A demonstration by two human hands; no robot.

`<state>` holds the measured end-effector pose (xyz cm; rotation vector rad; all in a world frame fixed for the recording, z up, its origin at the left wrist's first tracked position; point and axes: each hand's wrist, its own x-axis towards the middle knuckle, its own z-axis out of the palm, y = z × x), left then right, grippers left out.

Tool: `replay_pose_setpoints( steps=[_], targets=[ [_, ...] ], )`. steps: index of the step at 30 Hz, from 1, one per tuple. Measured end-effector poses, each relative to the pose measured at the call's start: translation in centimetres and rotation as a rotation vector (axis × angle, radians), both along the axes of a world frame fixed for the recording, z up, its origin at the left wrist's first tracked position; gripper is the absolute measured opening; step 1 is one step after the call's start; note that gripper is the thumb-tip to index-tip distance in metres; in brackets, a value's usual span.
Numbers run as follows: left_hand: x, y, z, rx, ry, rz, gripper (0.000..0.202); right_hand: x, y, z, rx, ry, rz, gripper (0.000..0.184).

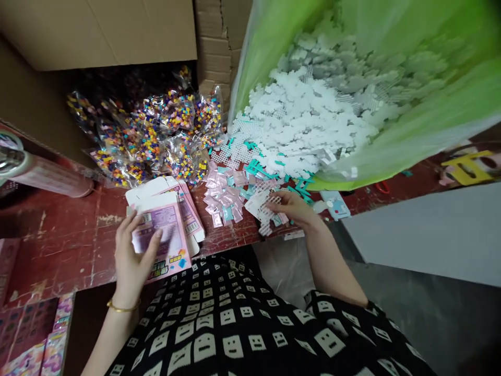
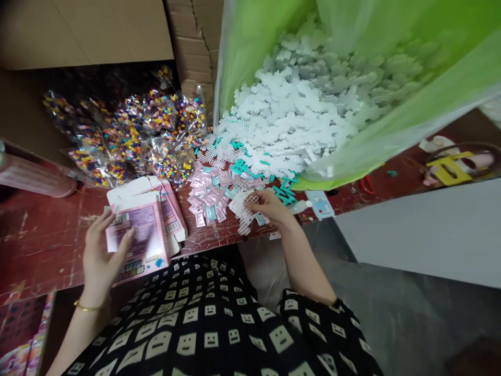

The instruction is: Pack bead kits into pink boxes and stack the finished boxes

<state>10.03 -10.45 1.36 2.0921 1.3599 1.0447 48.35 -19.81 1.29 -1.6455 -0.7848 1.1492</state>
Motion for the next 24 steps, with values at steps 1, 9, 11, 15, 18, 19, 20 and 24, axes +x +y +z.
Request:
replay_pose_setpoints(
  steps=[1,9,11,15,18,19,20,24],
  targets=[
    [1.1,-0.9,0.2,-0.052,-0.085,-0.070,0.061,-1.7,0.4,0.1,0.055,0.017,0.046,0.050],
    [11.8,-3.9,-1.8,-0.919,-0.460,-0.535,0.044,-5.1,1.6,-4.2,0.170,-0.637,-0.180,0.058],
    [12.3,-3.9,-2.4,-0.947,-0.491,-0.501,0.045,-1.9,1.3,-6.7,-0.137,-0.870,-0.381,0.082],
    [12.1,-4.2,-3.1,-1.014,-0.465,-0.541,0.050,2.4,0.1,-9.7,-0.342,-0.965,-0.377,0.087],
    [11.9,-4.7,-3.4,-0.998,-0.388,-0.533,0.050,3.7,-0.5,-9.7,-0.255,-0.943,-0.390,0.064],
    [11.8,-4.7,-3.5,-0.982,-0.351,-0.529,0.048,4.1,-0.5,-9.4,-0.241,-0.939,-0.393,0.056],
    [11.8,-4.8,-3.6,-0.967,-0.319,-0.527,0.045,4.5,-0.5,-9.1,-0.241,-0.943,-0.391,0.048],
    [11.7,-4.7,-3.8,-0.935,-0.277,-0.533,0.040,5.7,-0.1,-8.0,-0.297,-1.013,-0.310,0.035]
  ],
)
